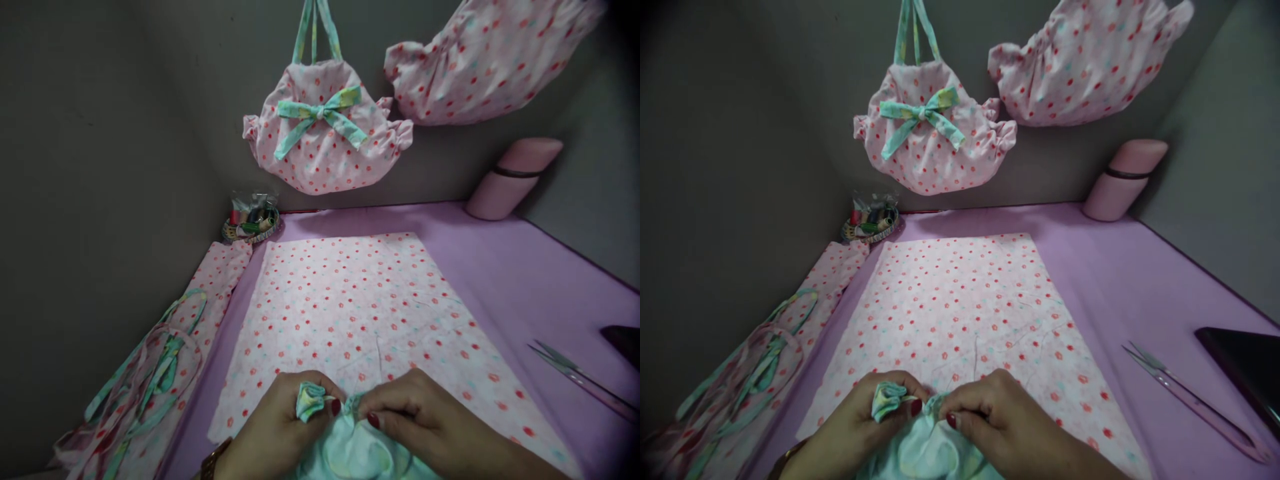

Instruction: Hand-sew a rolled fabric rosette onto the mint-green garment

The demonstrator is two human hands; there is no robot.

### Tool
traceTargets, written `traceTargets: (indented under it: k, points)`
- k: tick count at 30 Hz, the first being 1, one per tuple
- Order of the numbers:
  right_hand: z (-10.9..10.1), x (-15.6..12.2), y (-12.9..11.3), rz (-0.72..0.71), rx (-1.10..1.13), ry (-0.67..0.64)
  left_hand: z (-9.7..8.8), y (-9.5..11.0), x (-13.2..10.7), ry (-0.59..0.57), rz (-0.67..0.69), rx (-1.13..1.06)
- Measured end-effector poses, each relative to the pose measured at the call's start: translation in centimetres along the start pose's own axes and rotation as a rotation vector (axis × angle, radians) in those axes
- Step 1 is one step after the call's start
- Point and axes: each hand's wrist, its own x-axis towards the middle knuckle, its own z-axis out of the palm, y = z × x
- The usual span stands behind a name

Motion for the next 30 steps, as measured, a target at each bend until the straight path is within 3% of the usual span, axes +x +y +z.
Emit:
traceTargets:
  k: [7,12,25,30]
  points:
    - [-0.3,-0.1,0.1,0.024,-0.021,-0.088,-0.1,0.3,0.0,-0.085,0.095,0.08]
    - [-0.4,-0.3,0.1,0.004,0.008,-0.122,-0.3,0.6,0.1,-0.173,0.018,-0.045]
    - [0.0,-0.3,0.3,0.051,0.07,-0.006,0.5,0.0,0.6,-0.15,-0.111,-0.392]
    - [0.5,-0.2,0.1,0.046,-0.022,0.046,0.8,0.2,0.5,-0.133,-0.096,-0.332]
